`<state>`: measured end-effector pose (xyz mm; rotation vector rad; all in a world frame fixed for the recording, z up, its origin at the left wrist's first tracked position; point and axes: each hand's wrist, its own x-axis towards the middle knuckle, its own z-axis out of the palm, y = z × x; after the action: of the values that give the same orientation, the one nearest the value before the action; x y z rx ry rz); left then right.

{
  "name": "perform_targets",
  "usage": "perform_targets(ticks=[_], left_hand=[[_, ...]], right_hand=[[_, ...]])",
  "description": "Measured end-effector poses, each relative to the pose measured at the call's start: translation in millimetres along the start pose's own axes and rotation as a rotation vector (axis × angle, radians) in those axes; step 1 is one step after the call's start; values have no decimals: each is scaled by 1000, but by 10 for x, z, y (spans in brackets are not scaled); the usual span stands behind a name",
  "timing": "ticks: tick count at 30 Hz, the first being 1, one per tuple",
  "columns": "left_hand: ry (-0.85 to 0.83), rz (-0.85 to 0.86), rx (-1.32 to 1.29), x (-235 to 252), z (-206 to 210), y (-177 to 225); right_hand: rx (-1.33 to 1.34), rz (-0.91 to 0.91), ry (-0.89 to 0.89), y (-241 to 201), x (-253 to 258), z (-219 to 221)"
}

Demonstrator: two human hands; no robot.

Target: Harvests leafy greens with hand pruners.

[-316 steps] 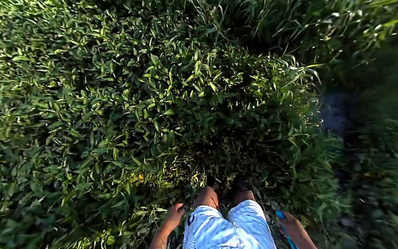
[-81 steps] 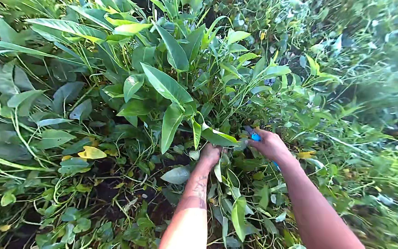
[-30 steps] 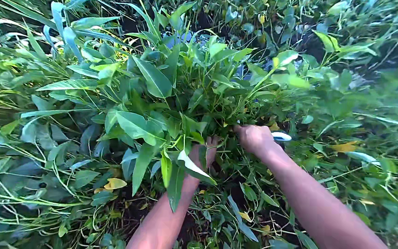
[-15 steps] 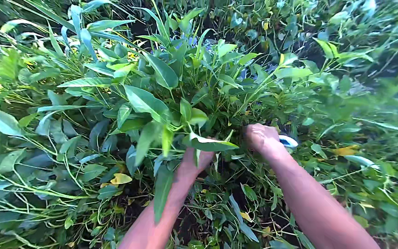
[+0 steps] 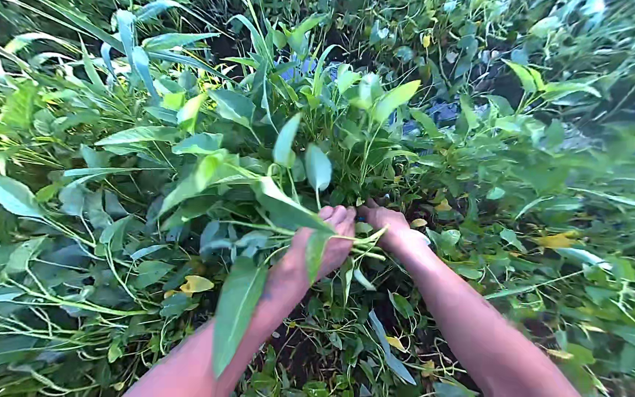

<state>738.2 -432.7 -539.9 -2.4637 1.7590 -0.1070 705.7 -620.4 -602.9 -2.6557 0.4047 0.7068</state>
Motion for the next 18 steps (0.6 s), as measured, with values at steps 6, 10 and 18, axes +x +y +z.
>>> perform_targets(ticks=[6,10,18], left_hand=[[-250,-137,-513,612,604,-59],[-213,-261,-346,471,888,9],[-157,-236,-199,212,1155,-77]], right_hand=[[11,86,67,18,-175,241],[-46,50,-83,114,-239,74],[-33,108,-111,377,-124,-165]])
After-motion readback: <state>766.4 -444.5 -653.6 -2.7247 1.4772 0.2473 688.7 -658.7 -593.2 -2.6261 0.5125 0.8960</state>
